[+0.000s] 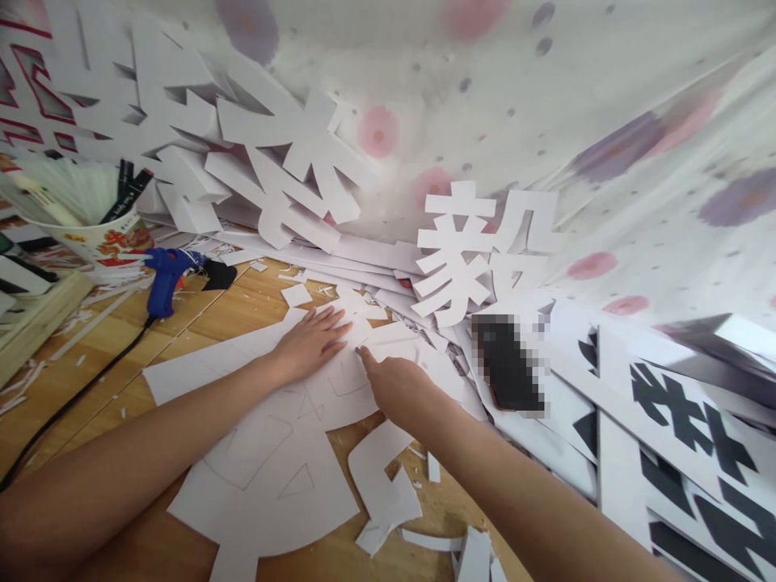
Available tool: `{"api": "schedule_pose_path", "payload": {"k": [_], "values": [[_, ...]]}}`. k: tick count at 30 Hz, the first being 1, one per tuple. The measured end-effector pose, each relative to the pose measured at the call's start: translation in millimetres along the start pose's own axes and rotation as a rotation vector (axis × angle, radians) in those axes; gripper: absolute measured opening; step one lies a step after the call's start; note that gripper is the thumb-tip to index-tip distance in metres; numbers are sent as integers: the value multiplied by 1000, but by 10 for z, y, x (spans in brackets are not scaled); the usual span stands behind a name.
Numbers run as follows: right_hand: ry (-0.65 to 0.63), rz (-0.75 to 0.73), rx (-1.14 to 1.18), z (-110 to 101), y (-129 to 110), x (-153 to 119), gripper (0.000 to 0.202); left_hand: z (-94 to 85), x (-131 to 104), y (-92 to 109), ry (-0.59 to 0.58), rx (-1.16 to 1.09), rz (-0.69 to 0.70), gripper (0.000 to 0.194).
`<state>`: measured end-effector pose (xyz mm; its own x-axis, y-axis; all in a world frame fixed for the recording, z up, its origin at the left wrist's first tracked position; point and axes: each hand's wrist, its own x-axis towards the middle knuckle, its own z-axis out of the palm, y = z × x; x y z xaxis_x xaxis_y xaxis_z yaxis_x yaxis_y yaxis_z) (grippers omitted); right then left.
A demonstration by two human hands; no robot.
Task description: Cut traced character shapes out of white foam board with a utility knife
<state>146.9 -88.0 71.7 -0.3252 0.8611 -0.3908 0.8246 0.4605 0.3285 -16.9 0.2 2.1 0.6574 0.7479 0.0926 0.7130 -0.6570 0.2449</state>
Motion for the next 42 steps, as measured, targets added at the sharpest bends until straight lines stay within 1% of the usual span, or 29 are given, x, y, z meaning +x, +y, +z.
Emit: {"api": "schedule_pose_path", "payload": {"k": [7,11,22,31,36,42], "values": [[7,13,6,27,29,-13,51,-17,-2,4,-18,-3,-2,46],[14,6,-15,32,31,-37,51,-15,-7,2,-8,-11,-1,46],[-12,-24,-57,53,23,-53,54,-36,-12,10,-19,-12,1,46],[-48,-6,-49,55,18,-92,54,-16,-4,3,-8,-20,-1,45],[-15,-32,-82,74,20,-119,56,-26,-9,7,-17,-17,-2,45],[-29,-27,-64,87,30,-130,57,-24,-5,4,-21,-15,1,45]]}}
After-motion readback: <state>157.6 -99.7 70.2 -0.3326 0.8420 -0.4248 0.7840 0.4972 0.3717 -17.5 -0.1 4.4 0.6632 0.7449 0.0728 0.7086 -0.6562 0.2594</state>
